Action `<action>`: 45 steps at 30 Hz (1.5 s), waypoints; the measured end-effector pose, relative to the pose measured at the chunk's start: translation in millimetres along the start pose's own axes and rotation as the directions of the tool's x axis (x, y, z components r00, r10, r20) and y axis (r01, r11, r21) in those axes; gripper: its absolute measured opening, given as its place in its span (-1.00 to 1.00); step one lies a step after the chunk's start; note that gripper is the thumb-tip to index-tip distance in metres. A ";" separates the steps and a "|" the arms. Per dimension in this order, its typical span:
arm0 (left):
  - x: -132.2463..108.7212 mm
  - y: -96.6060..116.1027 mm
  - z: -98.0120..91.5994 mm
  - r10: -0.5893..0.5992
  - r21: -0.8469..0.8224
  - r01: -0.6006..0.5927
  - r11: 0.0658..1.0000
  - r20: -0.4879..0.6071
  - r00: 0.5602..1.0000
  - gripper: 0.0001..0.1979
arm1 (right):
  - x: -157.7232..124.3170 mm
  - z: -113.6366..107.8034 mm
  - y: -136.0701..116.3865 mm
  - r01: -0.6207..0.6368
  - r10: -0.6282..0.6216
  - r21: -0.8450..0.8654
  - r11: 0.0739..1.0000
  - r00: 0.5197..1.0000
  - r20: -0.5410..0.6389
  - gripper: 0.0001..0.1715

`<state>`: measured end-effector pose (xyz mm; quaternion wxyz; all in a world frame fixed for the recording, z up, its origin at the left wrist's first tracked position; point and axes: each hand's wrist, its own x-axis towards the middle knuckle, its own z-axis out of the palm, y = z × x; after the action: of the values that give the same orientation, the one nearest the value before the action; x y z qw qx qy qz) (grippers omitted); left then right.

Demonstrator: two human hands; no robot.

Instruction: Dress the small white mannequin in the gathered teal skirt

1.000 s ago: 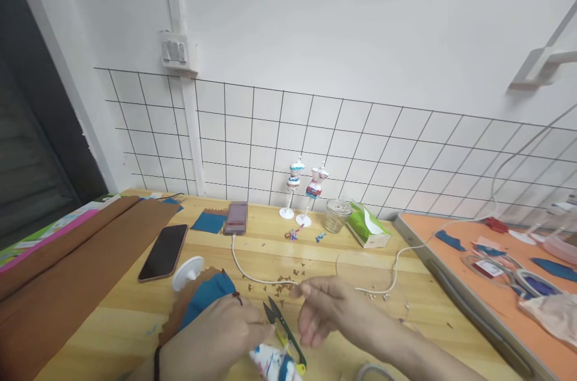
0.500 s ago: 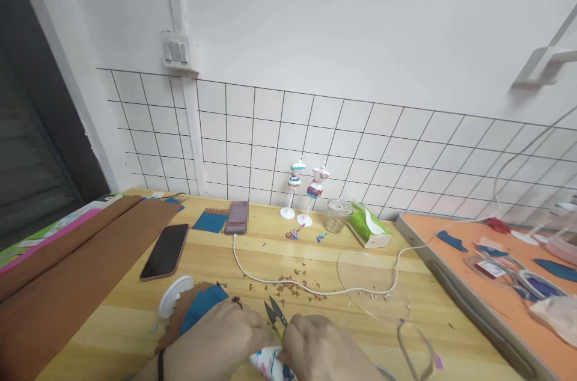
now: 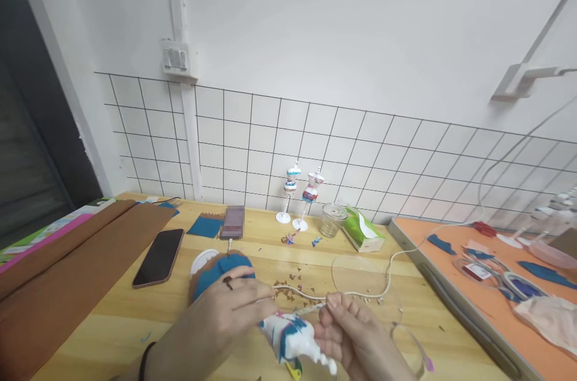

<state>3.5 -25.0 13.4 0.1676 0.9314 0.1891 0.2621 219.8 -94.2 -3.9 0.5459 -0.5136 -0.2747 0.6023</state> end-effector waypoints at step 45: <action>-21.2 -81.5 -32.9 -0.776 -0.894 0.374 0.244 0.051 0.629 -0.08 | 237.0 3.5 4.1 0.184 -0.309 -0.962 -0.203 0.920 0.242 -0.70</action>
<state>-53.0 43.8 -2.6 0.6390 0.5020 0.4033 0.4206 244.4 128.2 -82.0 0.0879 -0.7044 -0.7029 0.0450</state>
